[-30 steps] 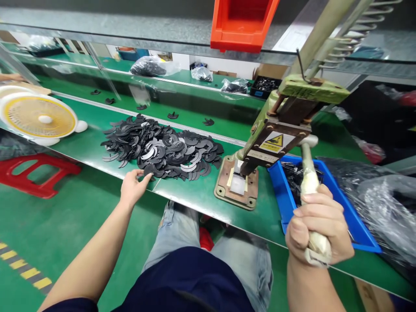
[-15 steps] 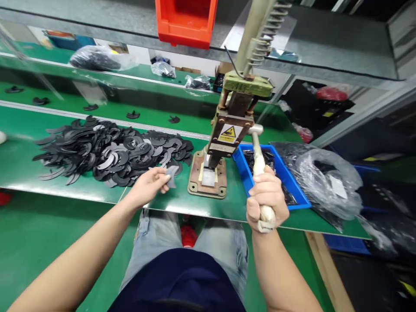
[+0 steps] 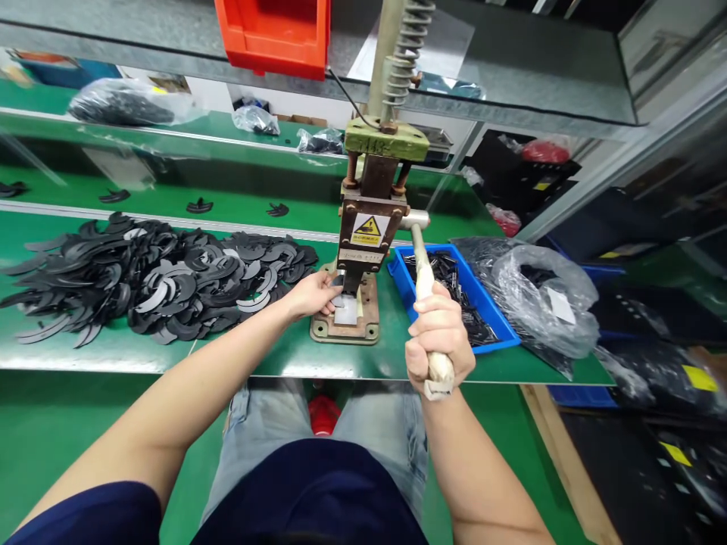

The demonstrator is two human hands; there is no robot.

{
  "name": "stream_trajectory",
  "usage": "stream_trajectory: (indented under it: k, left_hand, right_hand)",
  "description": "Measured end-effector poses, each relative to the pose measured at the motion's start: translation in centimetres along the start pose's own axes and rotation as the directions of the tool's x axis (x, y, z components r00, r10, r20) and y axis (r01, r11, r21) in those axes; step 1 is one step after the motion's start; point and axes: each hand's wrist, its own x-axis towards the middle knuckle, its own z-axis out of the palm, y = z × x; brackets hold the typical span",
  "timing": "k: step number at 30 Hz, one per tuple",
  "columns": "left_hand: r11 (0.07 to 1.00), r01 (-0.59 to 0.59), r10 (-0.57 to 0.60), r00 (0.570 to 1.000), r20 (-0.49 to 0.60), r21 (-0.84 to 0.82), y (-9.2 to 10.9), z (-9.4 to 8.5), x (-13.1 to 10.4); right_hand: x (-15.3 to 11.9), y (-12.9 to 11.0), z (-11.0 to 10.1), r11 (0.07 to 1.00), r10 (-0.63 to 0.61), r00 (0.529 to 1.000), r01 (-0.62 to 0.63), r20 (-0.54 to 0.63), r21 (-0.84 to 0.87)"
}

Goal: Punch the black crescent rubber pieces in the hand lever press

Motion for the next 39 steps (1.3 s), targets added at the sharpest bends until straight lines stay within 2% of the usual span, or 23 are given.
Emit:
stream_trajectory:
  k: [3, 10, 15, 19, 22, 24, 26, 28, 29, 31, 32, 33, 34, 35, 36, 37, 38, 39]
  left_hand:
    - [0.998, 0.035, -0.035, 0.999, -0.007, 0.053, 0.4, 0.4, 0.4]
    - [0.982, 0.189, -0.19, 0.981, 0.032, 0.027, 2.0, 0.4, 0.6]
    - [0.979, 0.191, -0.187, 0.981, 0.054, -0.073, 2.5, 0.3, 0.1]
    - [0.98, 0.199, -0.198, 0.98, 0.032, -0.024, 2.8, 0.5, 0.0]
    - [0.992, 0.119, -0.12, 0.993, 0.006, 0.038, 2.9, 0.9, -0.4]
    - [0.999, 0.006, -0.007, 1.0, 0.028, 0.041, 2.5, 1.1, -1.4]
    - [0.991, -0.131, 0.13, 0.989, 0.072, 0.002, 1.5, 0.8, -3.4]
    - [0.961, -0.274, 0.275, 0.958, 0.076, -0.017, -0.2, -0.2, -6.1]
    - [0.943, -0.332, 0.331, 0.943, 0.036, 0.008, -1.3, -1.0, -7.6]
    - [0.917, -0.377, 0.393, 0.91, -0.136, 0.128, -3.9, -3.6, -10.6]
    - [0.913, -0.353, 0.4, 0.877, -0.268, 0.206, -5.5, -5.2, -12.0]
    - [0.915, -0.295, 0.39, 0.823, -0.413, 0.275, -7.1, -7.2, -13.3]
    - [0.92, -0.205, 0.366, 0.749, -0.552, 0.333, -8.8, -9.2, -14.5]
    - [0.919, -0.097, 0.349, 0.648, -0.676, 0.381, -10.4, -11.4, -15.5]
    - [0.904, 0.025, 0.346, 0.545, -0.764, 0.427, -11.9, -13.4, -16.3]
    - [0.873, 0.14, 0.351, 0.482, -0.803, 0.467, -13.4, -15.3, -17.1]
    - [0.835, 0.218, 0.367, 0.462, -0.807, 0.505, -14.6, -16.8, -17.7]
    - [0.789, 0.266, 0.393, 0.473, -0.788, 0.554, -15.7, -17.9, -18.1]
  right_hand:
    - [-0.1, 0.0, 0.1, 1.0, 0.007, 1.0, -0.007, -0.012, -0.005]
    - [-0.2, 0.1, 0.3, 1.0, -0.008, 0.999, 0.008, -0.037, -0.008]
    - [-0.1, 0.0, 0.0, 1.0, 0.004, 1.0, -0.004, 0.002, -0.025]
    - [-0.2, 0.0, 0.0, 1.0, 0.005, 1.0, -0.005, 0.002, -0.027]
    - [0.0, 0.1, 0.1, 0.999, -0.008, 1.0, 0.008, -0.012, -0.037]
    - [0.2, 0.0, 0.2, 0.999, -0.022, 1.0, 0.021, -0.018, -0.033]
    - [0.4, 0.0, 0.2, 1.0, -0.026, 0.999, 0.026, -0.025, -0.014]
    - [0.5, 0.1, 0.1, 1.0, -0.014, 0.999, 0.014, -0.034, -0.005]
    - [0.5, 0.2, 0.1, 1.0, -0.008, 0.999, 0.008, -0.047, -0.002]
    - [0.4, 0.8, 0.3, 1.0, 0.003, 0.996, -0.002, -0.085, 0.004]
    - [0.3, 1.0, 0.4, 1.0, 0.002, 0.994, -0.001, -0.109, 0.013]
    - [0.2, 1.3, 0.6, 1.0, -0.003, 0.991, 0.007, -0.135, 0.025]
    - [0.1, 1.5, 0.8, 0.999, -0.011, 0.986, 0.017, -0.163, 0.036]
    - [0.1, 1.6, 1.0, 0.999, -0.015, 0.983, 0.023, -0.185, 0.043]
    - [0.1, 1.7, 1.1, 0.999, -0.015, 0.98, 0.025, -0.197, 0.046]
    - [0.1, 1.7, 1.3, 0.999, -0.008, 0.979, 0.018, -0.203, 0.047]
    - [0.1, 1.7, 1.3, 0.999, -0.003, 0.979, 0.012, -0.202, 0.044]
    - [0.2, 1.7, 1.4, 0.999, -0.009, 0.98, 0.017, -0.199, 0.04]
